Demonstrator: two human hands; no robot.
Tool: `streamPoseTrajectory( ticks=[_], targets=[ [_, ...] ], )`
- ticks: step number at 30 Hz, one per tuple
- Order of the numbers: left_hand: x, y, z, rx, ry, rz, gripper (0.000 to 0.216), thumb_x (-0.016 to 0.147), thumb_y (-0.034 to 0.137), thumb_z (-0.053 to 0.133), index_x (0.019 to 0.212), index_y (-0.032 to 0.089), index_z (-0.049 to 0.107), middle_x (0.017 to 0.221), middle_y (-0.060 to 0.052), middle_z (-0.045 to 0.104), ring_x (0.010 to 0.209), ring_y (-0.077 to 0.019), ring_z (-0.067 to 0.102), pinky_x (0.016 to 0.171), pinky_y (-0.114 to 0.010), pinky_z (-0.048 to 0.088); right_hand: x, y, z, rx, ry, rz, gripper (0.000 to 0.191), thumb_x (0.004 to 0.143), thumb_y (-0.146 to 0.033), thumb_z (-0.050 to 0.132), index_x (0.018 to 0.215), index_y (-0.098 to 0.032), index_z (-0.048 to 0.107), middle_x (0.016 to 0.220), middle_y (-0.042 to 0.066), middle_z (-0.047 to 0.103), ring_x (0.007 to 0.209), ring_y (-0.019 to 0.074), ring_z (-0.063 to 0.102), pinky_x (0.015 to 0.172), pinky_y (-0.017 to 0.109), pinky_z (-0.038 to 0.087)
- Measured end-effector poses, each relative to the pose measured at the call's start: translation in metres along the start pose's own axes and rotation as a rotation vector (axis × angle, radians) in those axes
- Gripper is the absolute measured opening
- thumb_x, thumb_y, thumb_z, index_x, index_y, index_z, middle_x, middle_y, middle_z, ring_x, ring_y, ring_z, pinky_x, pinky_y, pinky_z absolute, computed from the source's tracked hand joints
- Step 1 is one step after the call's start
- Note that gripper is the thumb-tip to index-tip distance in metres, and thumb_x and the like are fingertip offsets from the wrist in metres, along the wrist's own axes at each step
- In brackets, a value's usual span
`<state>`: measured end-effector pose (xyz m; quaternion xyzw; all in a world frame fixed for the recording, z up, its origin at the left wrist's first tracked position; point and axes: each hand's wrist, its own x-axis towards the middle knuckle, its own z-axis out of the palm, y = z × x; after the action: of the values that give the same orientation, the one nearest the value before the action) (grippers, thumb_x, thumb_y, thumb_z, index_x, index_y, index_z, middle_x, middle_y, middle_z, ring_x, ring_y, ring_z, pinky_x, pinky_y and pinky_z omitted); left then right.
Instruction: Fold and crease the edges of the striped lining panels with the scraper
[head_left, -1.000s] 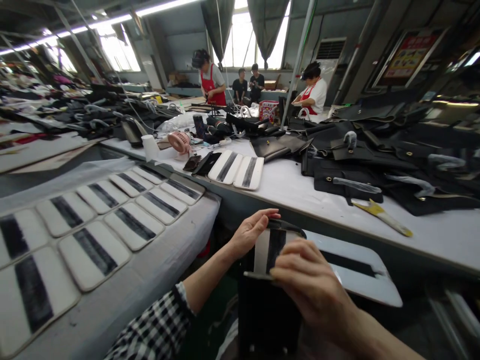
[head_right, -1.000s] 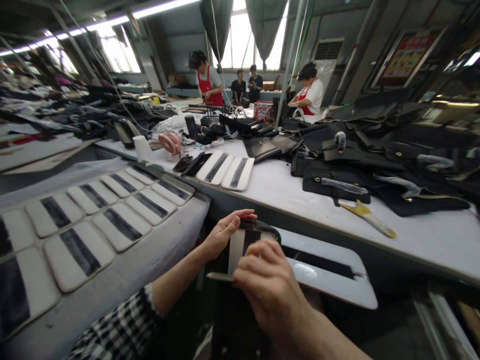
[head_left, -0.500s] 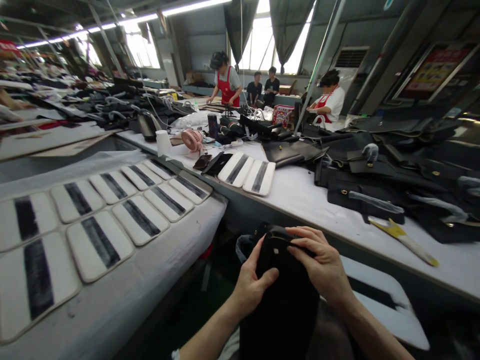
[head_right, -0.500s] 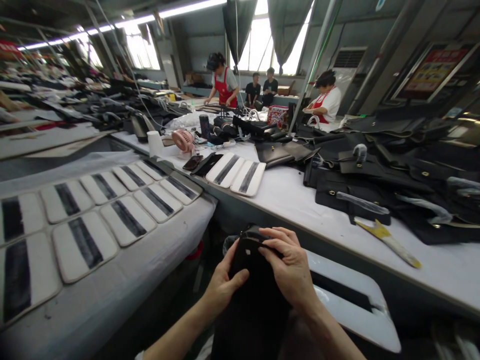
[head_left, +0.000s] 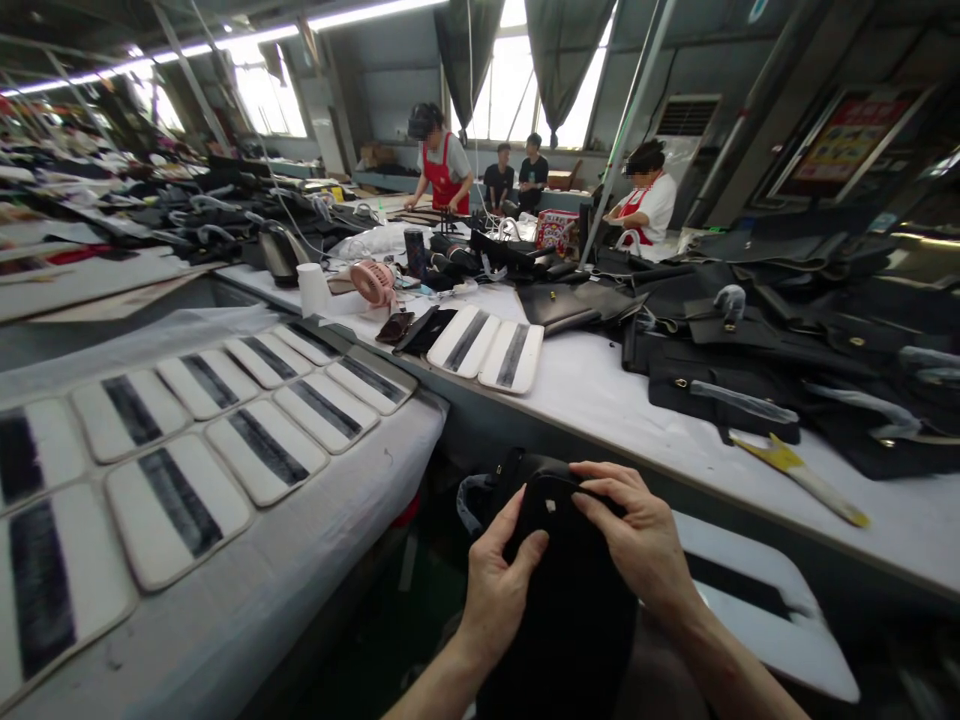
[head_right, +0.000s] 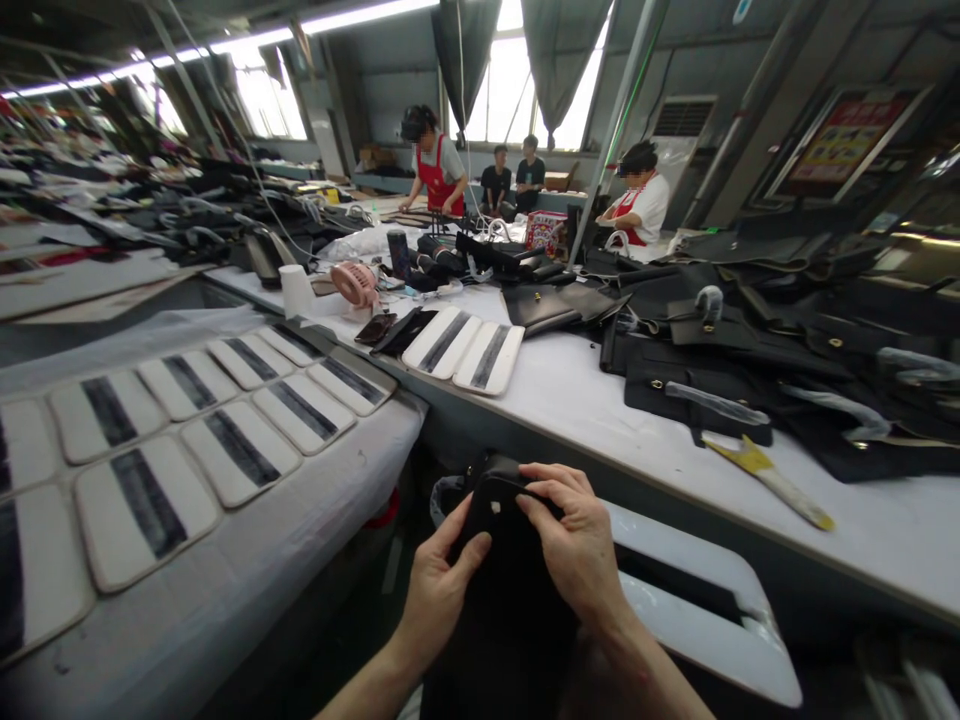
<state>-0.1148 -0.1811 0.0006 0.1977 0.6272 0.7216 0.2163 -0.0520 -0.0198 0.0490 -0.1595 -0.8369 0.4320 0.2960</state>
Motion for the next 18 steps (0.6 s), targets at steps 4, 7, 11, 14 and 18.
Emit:
streamPoseTrajectory(
  ticks=[4, 7, 11, 14, 18],
  targets=[
    [0.000, -0.002, 0.000, -0.009, 0.007, -0.009, 0.044, 0.091, 0.035, 0.062, 0.134, 0.030, 0.056, 0.139, 0.002, 0.058, 0.132, -0.0218, 0.049, 0.115, -0.037, 0.035, 0.000, 0.002, 0.000, 0.014, 0.005, 0.036, 0.009, 0.084, -0.028, 0.066, 0.079, -0.024, 0.073, 0.110, 0.006, 0.069, 0.108, 0.0261, 0.059, 0.099, 0.047, 0.045],
    [0.000, -0.001, 0.002, 0.008, 0.025, -0.018, 0.044, 0.090, 0.037, 0.063, 0.133, 0.030, 0.058, 0.137, 0.001, 0.060, 0.130, -0.0228, 0.051, 0.114, -0.037, 0.036, 0.001, 0.003, 0.000, 0.023, 0.013, 0.054, 0.009, 0.083, -0.027, 0.066, 0.078, -0.023, 0.073, 0.109, 0.006, 0.069, 0.106, 0.0255, 0.060, 0.098, 0.046, 0.045],
    [0.002, -0.003, 0.003, 0.029, 0.041, -0.047, 0.043, 0.090, 0.039, 0.064, 0.132, 0.029, 0.059, 0.136, 0.001, 0.061, 0.130, -0.0232, 0.052, 0.116, -0.037, 0.034, 0.004, 0.004, 0.003, 0.035, 0.039, 0.055, 0.008, 0.081, -0.026, 0.067, 0.076, -0.022, 0.072, 0.107, 0.007, 0.069, 0.105, 0.0257, 0.060, 0.098, 0.047, 0.045],
    [0.004, -0.008, 0.002, 0.025, 0.090, -0.114, 0.047, 0.088, 0.042, 0.065, 0.132, 0.026, 0.059, 0.136, 0.000, 0.061, 0.131, -0.0247, 0.050, 0.116, -0.039, 0.034, 0.006, 0.006, 0.000, 0.162, 0.106, 0.106, 0.012, 0.080, -0.031, 0.069, 0.079, -0.020, 0.066, 0.116, 0.008, 0.066, 0.106, 0.0254, 0.060, 0.096, 0.045, 0.047],
    [0.007, -0.013, -0.003, -0.004, 0.135, -0.226, 0.049, 0.085, 0.043, 0.069, 0.131, 0.030, 0.058, 0.136, 0.001, 0.061, 0.132, -0.0239, 0.050, 0.116, -0.040, 0.035, -0.016, 0.020, -0.009, 0.370, 0.335, 0.336, 0.034, 0.081, -0.049, 0.067, 0.094, -0.019, 0.057, 0.106, 0.008, 0.065, 0.079, 0.0180, 0.063, 0.070, 0.032, 0.053]
  ],
)
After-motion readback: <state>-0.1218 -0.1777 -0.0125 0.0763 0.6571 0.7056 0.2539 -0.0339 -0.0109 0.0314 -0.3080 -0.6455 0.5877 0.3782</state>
